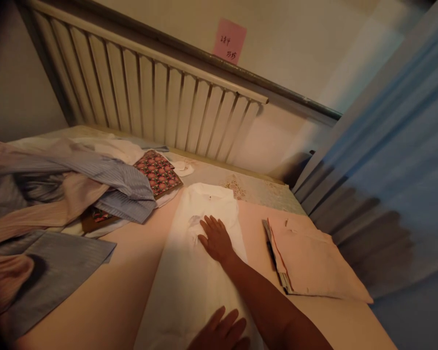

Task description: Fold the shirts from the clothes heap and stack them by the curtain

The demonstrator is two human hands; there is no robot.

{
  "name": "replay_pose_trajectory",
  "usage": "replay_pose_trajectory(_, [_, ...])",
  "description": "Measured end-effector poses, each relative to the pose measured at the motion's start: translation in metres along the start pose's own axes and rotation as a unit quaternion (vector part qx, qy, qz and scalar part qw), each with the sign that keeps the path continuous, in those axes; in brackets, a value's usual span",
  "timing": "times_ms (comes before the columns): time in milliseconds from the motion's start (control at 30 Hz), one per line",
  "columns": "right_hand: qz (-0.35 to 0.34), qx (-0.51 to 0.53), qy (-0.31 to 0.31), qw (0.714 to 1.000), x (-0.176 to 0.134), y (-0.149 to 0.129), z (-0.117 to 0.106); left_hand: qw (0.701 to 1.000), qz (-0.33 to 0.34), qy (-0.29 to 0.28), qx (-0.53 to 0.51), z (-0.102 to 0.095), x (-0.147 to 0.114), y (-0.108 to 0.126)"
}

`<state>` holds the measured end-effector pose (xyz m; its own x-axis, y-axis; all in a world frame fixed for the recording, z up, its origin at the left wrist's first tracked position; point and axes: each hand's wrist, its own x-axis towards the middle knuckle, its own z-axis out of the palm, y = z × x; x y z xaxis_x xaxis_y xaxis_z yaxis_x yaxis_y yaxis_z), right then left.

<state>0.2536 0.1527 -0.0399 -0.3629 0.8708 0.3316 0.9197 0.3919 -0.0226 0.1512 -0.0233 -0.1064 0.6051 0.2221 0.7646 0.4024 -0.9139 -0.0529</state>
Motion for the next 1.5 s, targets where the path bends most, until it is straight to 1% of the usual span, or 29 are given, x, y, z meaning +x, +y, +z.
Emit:
replay_pose_trajectory(100, [-0.001,0.004,0.005,1.0,-0.0005,0.0011,0.0014,1.0,0.006,-0.022,-0.001,-0.0039,0.001,-0.0005])
replay_pose_trajectory(333, [0.021,0.028,0.027,0.999,-0.0023,0.005,0.0071,0.999,0.009,-0.032,-0.006,-0.0041,0.0003,0.0])
replay_pose_trajectory(433, [0.023,0.038,0.04,0.998,-0.0022,0.0062,0.0088,1.0,0.002,-0.024,-0.011,-0.0035,0.001,0.0004])
replay_pose_trajectory(567, [0.033,0.053,0.045,0.997,-0.0019,0.0068,0.0087,0.999,0.002,-0.029,-0.015,-0.003,0.0009,0.0007])
replay_pose_trajectory(700, [0.044,0.073,0.052,0.995,-0.0018,0.0069,0.0067,1.0,0.003,-0.017,-0.011,-0.0003,-0.0012,0.0014])
replay_pose_trajectory(867, [0.048,0.091,0.074,0.992,-0.0016,0.0072,0.0065,0.998,0.01,-0.053,-0.013,0.0023,-0.0022,0.0013])
replay_pose_trajectory(1100, [0.05,0.103,0.079,0.99,-0.0014,0.0075,0.0074,0.999,0.017,-0.045,-0.011,0.0006,-0.0028,-0.0002])
replay_pose_trajectory(1267, [0.053,0.109,0.079,0.989,-0.0004,0.0061,0.0051,0.999,0.002,-0.032,-0.012,0.0017,-0.0024,0.0013])
replay_pose_trajectory(1500, [0.054,0.108,0.071,0.99,0.0012,0.0038,0.0021,1.0,0.003,-0.021,-0.007,0.0041,-0.0034,0.0012])
